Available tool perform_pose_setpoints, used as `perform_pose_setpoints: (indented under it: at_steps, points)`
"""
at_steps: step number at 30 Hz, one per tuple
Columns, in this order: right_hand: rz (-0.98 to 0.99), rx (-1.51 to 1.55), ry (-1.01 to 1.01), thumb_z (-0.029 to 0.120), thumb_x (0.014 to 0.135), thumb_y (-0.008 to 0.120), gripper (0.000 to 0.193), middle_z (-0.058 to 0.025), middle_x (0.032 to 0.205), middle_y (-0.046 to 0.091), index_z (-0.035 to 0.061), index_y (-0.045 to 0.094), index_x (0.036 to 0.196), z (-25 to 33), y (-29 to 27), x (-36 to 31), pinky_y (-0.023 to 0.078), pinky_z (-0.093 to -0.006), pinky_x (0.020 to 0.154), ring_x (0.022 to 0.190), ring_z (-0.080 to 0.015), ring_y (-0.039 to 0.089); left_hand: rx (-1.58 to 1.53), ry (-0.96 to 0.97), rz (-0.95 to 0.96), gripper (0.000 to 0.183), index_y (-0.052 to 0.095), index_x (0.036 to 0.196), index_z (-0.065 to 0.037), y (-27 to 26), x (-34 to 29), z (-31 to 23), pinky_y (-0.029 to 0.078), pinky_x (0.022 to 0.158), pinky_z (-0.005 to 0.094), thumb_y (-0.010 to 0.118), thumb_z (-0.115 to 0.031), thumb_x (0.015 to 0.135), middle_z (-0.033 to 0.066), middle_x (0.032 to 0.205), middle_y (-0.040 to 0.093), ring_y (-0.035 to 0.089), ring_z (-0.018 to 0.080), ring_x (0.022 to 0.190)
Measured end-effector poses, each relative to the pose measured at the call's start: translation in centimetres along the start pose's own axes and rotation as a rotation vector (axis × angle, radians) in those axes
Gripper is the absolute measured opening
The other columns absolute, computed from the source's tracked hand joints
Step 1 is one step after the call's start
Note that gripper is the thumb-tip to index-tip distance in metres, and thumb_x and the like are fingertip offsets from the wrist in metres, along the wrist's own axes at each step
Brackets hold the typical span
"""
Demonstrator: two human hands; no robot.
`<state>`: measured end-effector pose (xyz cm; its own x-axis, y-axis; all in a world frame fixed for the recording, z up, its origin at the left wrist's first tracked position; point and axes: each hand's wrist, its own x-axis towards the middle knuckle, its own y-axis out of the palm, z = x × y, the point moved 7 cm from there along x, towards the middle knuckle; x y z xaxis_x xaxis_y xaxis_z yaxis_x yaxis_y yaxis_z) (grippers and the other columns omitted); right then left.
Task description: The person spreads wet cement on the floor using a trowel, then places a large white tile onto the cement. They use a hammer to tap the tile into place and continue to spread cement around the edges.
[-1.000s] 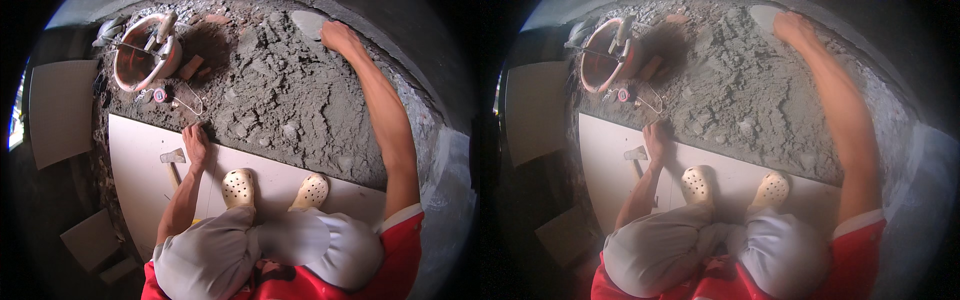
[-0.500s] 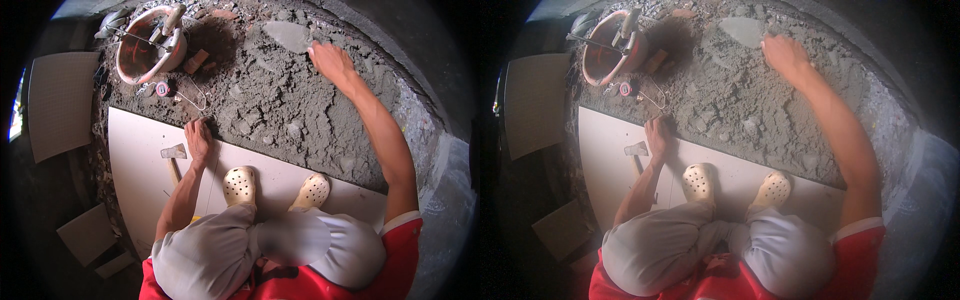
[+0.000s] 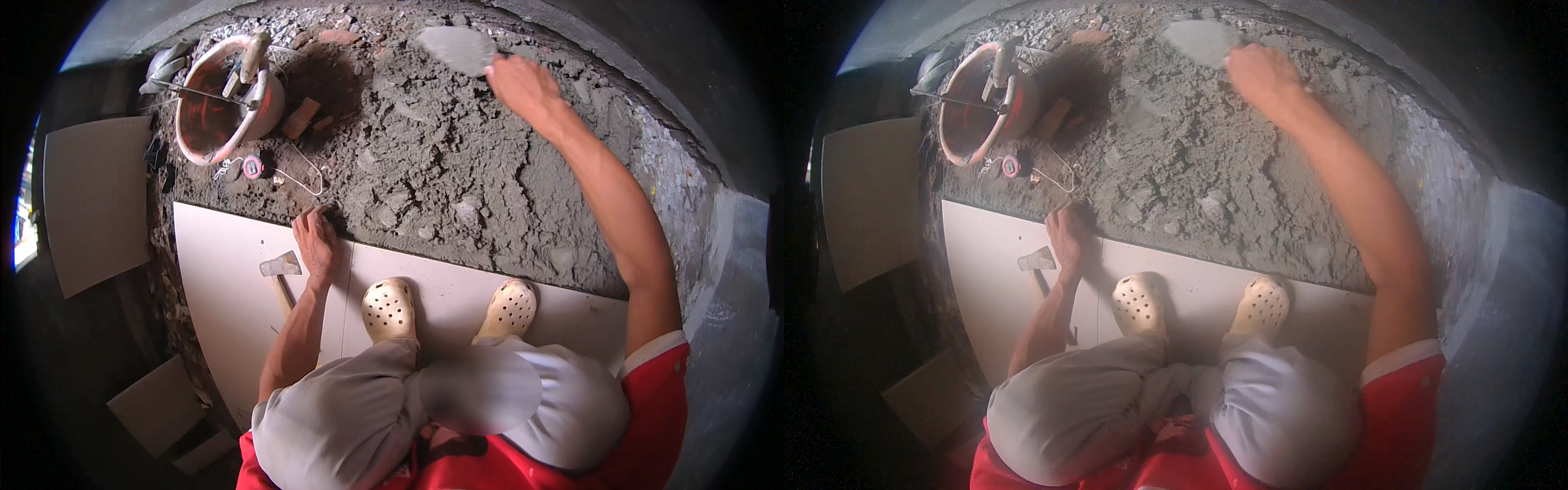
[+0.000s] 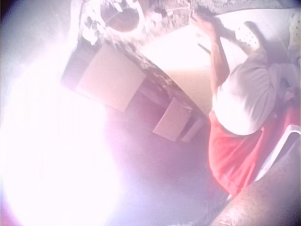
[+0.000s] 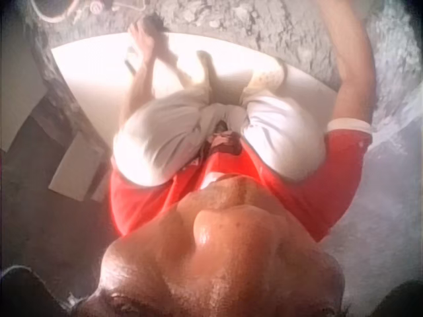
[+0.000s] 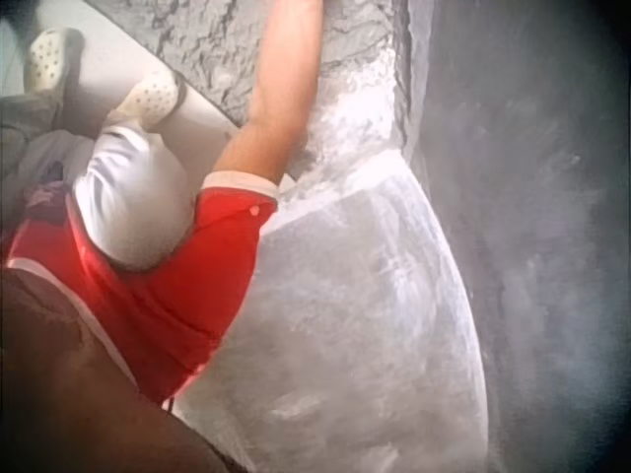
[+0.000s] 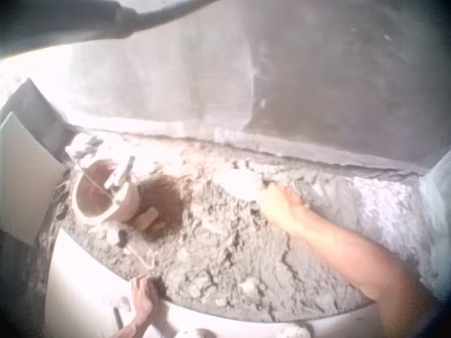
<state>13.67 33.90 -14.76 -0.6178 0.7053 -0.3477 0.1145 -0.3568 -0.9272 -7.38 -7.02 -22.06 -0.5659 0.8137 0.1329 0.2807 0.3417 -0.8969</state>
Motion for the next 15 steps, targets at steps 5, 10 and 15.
perform_pose_setpoints:
  at_steps: [5, 10, 15]
  points:
    - [0.008, -0.121, 0.087, 0.019, 0.105, 0.049, 0.034, -0.0245, 0.094, 0.072, -0.0072, 0.070, 0.102, -8.7, -1.8, -2.6, 0.060, -0.0496, 0.076, 0.084, -0.0381, 0.072, 0.009, -0.001, -0.002, 0.029, 0.062, 0.121, -0.007, 0.2, -0.1, 0.2, 0.040, 0.104, 0.0474, 0.057, -0.005, 0.092, 0.0162, 0.116, 0.060, 0.053, 0.0369, 0.113]
    - [-0.073, -0.138, 0.214, 0.026, 0.102, 0.054, 0.037, -0.0281, 0.107, 0.072, -0.0053, 0.073, 0.104, -14.1, -3.1, -6.5, 0.054, -0.0549, 0.093, 0.103, -0.0466, 0.069, -0.011, -0.006, -0.017, 0.025, 0.063, 0.120, -0.008, 0.1, -0.2, 0.7, 0.040, 0.103, 0.0481, 0.056, -0.008, 0.096, 0.0166, 0.116, 0.059, 0.053, 0.0373, 0.113]
    - [-0.052, -0.168, 0.274, 0.027, 0.101, 0.055, 0.037, -0.0309, 0.104, 0.071, -0.0061, 0.072, 0.105, -17.6, -2.3, -9.2, 0.053, -0.0565, 0.091, 0.101, -0.0491, 0.069, -0.005, 0.051, -0.003, 0.023, 0.063, 0.121, -0.008, 0.2, -0.1, 0.3, 0.039, 0.103, 0.0479, 0.053, -0.011, 0.100, 0.0169, 0.114, 0.060, 0.053, 0.0370, 0.112]
